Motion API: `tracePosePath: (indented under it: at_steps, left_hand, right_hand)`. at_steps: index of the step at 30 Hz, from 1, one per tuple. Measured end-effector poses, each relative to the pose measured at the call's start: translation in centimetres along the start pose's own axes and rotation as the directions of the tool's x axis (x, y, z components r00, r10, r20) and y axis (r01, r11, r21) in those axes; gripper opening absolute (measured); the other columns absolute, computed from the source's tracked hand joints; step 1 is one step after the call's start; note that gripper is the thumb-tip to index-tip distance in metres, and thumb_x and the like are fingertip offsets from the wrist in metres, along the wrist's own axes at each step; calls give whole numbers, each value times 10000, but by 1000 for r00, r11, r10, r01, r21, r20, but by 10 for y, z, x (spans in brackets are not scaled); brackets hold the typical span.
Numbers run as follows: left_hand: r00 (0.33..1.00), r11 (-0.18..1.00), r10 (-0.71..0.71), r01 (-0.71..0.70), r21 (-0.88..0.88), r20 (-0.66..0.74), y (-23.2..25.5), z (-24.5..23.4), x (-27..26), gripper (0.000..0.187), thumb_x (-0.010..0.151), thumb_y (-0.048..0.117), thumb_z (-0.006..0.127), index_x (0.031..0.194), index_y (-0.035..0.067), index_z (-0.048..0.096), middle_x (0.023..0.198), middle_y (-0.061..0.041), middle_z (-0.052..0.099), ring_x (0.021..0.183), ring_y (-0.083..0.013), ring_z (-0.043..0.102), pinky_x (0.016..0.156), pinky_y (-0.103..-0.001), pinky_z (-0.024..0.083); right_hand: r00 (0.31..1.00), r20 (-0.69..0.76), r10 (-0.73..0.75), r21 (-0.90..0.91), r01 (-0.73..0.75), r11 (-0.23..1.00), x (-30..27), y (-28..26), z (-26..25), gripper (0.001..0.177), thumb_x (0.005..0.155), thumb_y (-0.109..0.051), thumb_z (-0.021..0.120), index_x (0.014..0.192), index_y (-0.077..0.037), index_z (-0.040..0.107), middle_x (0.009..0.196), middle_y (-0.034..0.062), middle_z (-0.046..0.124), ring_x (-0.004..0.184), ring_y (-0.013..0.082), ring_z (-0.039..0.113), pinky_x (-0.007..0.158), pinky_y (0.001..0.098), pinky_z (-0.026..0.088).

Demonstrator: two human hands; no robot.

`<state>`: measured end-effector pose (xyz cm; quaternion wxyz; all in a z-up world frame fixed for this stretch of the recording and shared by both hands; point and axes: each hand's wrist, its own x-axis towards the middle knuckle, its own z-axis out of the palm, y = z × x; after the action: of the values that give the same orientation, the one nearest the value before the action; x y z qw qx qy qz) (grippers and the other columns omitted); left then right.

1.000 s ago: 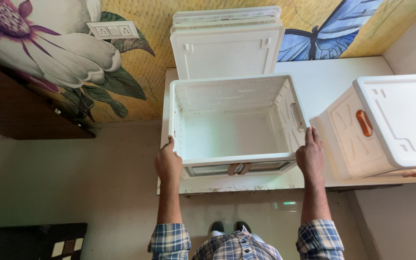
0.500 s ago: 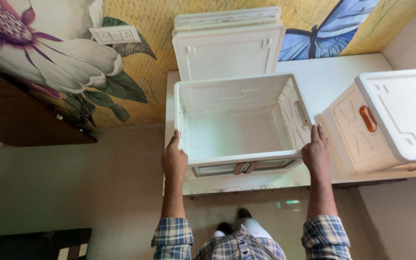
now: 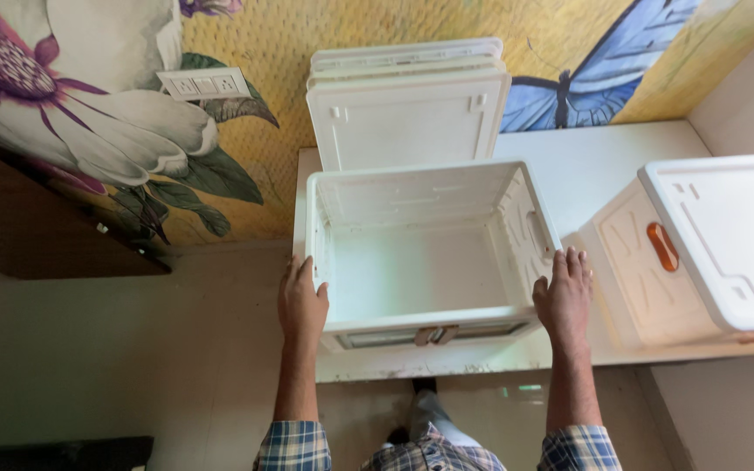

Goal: The person assembles a white plastic storage crate by unfolding its sides, inserting a handle, and securing the lid. They then stack the completed crate on top of another identical crate.

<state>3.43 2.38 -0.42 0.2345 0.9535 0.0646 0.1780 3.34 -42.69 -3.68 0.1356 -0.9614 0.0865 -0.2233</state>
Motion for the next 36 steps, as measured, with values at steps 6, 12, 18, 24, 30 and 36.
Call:
tracePosePath:
  at_steps: [6,12,18,24,30,36]
  left_hand:
    - [991,940,65,-23,-340,113,42,5,43,420,929,186,734,1311,35,646,1350,-174,671,1245,-331,633,1017,-420,531]
    - [975,854,127,-13,-521,184,80,23,94,388,934,184,722,1283,24,667,1268,-161,723,1185,-273,704,1004,-393,556]
    - [962,648,77,152,-746,262,99,53,147,368,961,185,681,1274,-9,668,1247,-132,749,1167,-208,723,1017,-332,572]
    - [935,415,18,315,-853,354,108,72,198,348,986,203,622,1276,16,665,1190,-98,756,1099,-176,713,986,-341,554]
    - [925,353,-29,364,-862,379,111,99,240,319,997,177,607,1262,13,672,1187,-112,758,1074,-188,715,934,-341,563]
    - [919,198,-63,394,-897,390,109,135,279,334,1005,160,591,1303,17,642,1241,-114,731,1135,-204,701,946,-347,558]
  right_hand:
    - [996,25,-90,286,79,955,59,-31,8,593,925,-144,650,1477,31,523,1552,227,494,1507,414,368,1226,493,335]
    - [976,93,-195,458,132,879,114,-87,18,596,922,-208,683,1454,5,521,1526,218,513,1452,369,427,1168,470,379]
    - [924,361,-127,539,-95,837,169,-123,7,626,927,-282,667,1497,-92,492,1525,101,564,899,381,690,884,434,545]
    - [904,378,-198,618,-87,781,220,-133,31,594,941,-280,676,1478,-87,510,1482,114,579,1192,308,634,864,434,552]
    - [874,400,-277,808,-193,557,264,-128,78,533,971,-164,636,1458,-6,489,1481,160,571,1413,291,520,1161,387,428]
    - [852,471,-227,881,-443,163,308,-134,120,564,953,-54,568,1482,70,416,1486,209,553,1383,294,555,1143,381,464]
